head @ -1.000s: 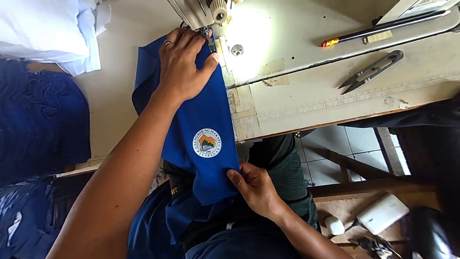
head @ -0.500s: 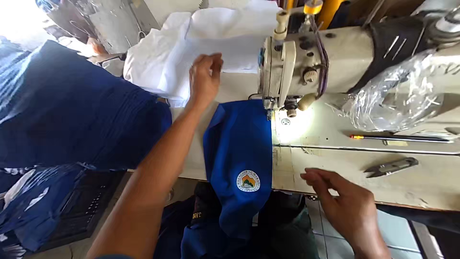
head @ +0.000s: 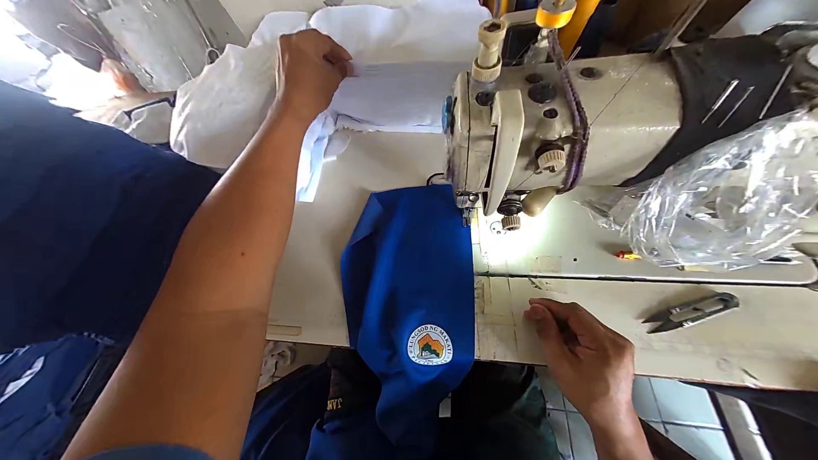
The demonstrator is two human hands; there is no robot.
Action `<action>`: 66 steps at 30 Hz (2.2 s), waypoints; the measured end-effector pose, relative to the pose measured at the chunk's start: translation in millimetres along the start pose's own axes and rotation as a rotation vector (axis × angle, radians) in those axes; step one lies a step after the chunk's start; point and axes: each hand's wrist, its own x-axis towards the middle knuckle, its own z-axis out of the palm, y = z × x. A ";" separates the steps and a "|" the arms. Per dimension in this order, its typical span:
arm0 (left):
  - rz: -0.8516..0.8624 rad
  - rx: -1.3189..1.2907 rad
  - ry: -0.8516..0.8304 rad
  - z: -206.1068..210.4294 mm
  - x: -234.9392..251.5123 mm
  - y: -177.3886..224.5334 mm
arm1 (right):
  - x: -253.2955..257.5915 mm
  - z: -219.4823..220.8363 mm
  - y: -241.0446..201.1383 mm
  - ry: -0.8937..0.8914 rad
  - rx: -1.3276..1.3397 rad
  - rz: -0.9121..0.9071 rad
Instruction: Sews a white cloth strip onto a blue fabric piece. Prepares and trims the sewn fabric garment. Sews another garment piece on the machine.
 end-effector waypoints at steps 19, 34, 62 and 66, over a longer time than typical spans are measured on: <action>0.684 -0.365 -0.506 -133.0 -241.3 165.5 | 25.5 32.1 -144.7 -0.235 0.261 -0.496; 0.169 -0.473 -0.421 -69.8 -246.1 103.8 | -76.3 59.1 -94.3 -0.355 0.817 0.315; 0.029 -0.423 -0.492 71.1 -161.4 143.2 | -81.9 50.5 -67.7 -0.224 0.749 0.574; -0.014 -0.444 -0.493 71.0 -159.9 142.8 | -79.6 50.5 -67.8 -0.219 0.771 0.561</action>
